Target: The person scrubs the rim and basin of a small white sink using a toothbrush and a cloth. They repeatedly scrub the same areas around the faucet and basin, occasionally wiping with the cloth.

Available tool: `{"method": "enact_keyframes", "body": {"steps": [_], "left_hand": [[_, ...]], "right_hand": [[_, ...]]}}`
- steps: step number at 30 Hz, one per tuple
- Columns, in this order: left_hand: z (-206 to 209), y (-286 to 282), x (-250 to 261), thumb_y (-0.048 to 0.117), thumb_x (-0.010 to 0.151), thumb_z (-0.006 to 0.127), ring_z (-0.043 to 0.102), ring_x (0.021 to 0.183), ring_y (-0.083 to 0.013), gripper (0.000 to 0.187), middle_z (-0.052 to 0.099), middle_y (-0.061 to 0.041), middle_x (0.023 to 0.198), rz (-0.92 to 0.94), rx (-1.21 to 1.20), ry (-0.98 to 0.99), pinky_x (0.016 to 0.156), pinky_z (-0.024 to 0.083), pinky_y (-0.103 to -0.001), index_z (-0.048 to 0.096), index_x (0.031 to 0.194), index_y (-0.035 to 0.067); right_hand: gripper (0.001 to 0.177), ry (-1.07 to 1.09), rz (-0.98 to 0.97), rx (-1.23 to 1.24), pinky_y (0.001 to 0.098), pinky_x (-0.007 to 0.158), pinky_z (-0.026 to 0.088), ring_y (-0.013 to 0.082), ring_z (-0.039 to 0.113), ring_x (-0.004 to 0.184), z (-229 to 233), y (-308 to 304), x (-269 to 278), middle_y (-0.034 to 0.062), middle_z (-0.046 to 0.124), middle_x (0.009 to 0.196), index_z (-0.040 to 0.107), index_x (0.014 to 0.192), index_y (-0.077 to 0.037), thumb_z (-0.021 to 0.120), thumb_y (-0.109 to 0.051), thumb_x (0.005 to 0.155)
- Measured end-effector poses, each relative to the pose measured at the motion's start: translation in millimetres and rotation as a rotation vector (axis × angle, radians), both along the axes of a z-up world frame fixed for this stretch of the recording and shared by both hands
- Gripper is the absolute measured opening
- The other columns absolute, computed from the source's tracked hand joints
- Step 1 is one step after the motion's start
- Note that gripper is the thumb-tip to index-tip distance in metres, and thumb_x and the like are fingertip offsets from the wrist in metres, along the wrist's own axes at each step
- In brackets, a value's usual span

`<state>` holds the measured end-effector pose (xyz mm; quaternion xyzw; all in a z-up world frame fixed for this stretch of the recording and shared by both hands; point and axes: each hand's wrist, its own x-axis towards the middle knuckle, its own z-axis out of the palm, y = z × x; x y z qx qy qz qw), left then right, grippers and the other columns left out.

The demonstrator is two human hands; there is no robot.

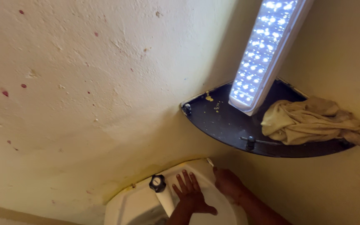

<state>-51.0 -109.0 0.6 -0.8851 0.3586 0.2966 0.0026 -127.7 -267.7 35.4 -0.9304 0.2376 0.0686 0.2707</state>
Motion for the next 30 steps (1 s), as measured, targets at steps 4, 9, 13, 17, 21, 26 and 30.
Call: {"method": "enact_keyframes", "body": {"steps": [4, 9, 13, 17, 21, 26, 30], "left_hand": [[3, 1, 4, 0.08, 0.054, 0.083, -0.034, 0.145, -0.0645, 0.172, -0.032, -0.041, 0.161, -0.009, -0.018, 0.018, 0.112, -0.011, -0.082, -0.021, 0.157, -0.01], [4, 6, 5, 0.08, 0.057, 0.082, -0.036, 0.145, -0.0642, 0.17, -0.033, -0.041, 0.161, -0.032, -0.049, 0.051, 0.111, -0.011, -0.082, -0.021, 0.157, -0.011], [9, 12, 6, 0.079, 0.057, 0.082, -0.036, 0.146, -0.0612, 0.168, -0.034, -0.039, 0.161, -0.045, -0.062, 0.066, 0.114, -0.011, -0.08, -0.021, 0.16, -0.003], [11, 20, 15, 0.061, 0.073, 0.08, -0.012, 0.153, -0.0558, 0.139, -0.017, -0.035, 0.167, -0.189, 0.069, -0.1, 0.118, -0.002, -0.073, -0.008, 0.164, 0.003], [22, 31, 23, 0.036, 0.094, 0.061, 0.04, 0.143, -0.043, 0.073, 0.032, -0.028, 0.161, -0.255, 0.067, -0.259, 0.127, 0.002, -0.07, 0.036, 0.157, 0.007], [29, 64, 47, 0.038, 0.099, 0.058, 0.045, 0.134, -0.0442, 0.058, 0.04, -0.03, 0.153, -0.433, -0.267, -0.211, 0.119, 0.023, -0.053, 0.051, 0.145, 0.004], [32, 80, 48, 0.03, 0.097, 0.054, 0.051, 0.129, -0.0423, 0.043, 0.052, -0.025, 0.146, -0.317, -0.547, -0.043, 0.11, 0.04, -0.05, 0.068, 0.131, 0.007]], "right_hand": [[0.068, 0.075, 0.061, -0.084, 0.0481, 0.082, 0.058, 0.0378, 0.072, 0.094, 10, 21, -14, 0.0251, 0.07, 0.102, 0.039, 0.152, -0.002, 0.054, 0.003, 0.086], [0.061, 0.069, 0.001, -0.003, 0.0449, 0.079, 0.06, 0.0341, 0.075, 0.087, 29, 19, -8, 0.0209, 0.073, 0.098, 0.044, 0.151, -0.004, 0.05, -0.001, 0.091], [0.077, 0.089, 0.156, -0.141, 0.0466, 0.08, 0.057, 0.0372, 0.071, 0.088, -1, 40, 4, 0.0246, 0.069, 0.097, 0.033, 0.158, -0.007, 0.053, 0.002, 0.085], [0.05, 0.015, 0.111, -0.126, 0.046, 0.075, 0.058, 0.0342, 0.071, 0.083, -30, -1, -4, 0.0208, 0.071, 0.093, 0.047, 0.14, 0.0, 0.056, -0.005, 0.091], [0.075, 0.095, 0.071, -0.129, 0.0443, 0.078, 0.058, 0.0342, 0.069, 0.087, -20, 16, -17, 0.023, 0.069, 0.099, 0.025, 0.158, 0.002, 0.053, -0.001, 0.089], [0.071, 0.125, 0.021, -0.099, 0.0427, 0.08, 0.058, 0.0326, 0.071, 0.088, -1, 29, -18, 0.0233, 0.071, 0.101, 0.03, 0.158, -0.004, 0.05, 0.0, 0.09], [0.067, 0.021, -0.024, -0.107, 0.0426, 0.079, 0.059, 0.0325, 0.071, 0.088, -21, 31, 9, 0.0233, 0.071, 0.102, 0.034, 0.155, -0.001, 0.05, 0.0, 0.09]]}}
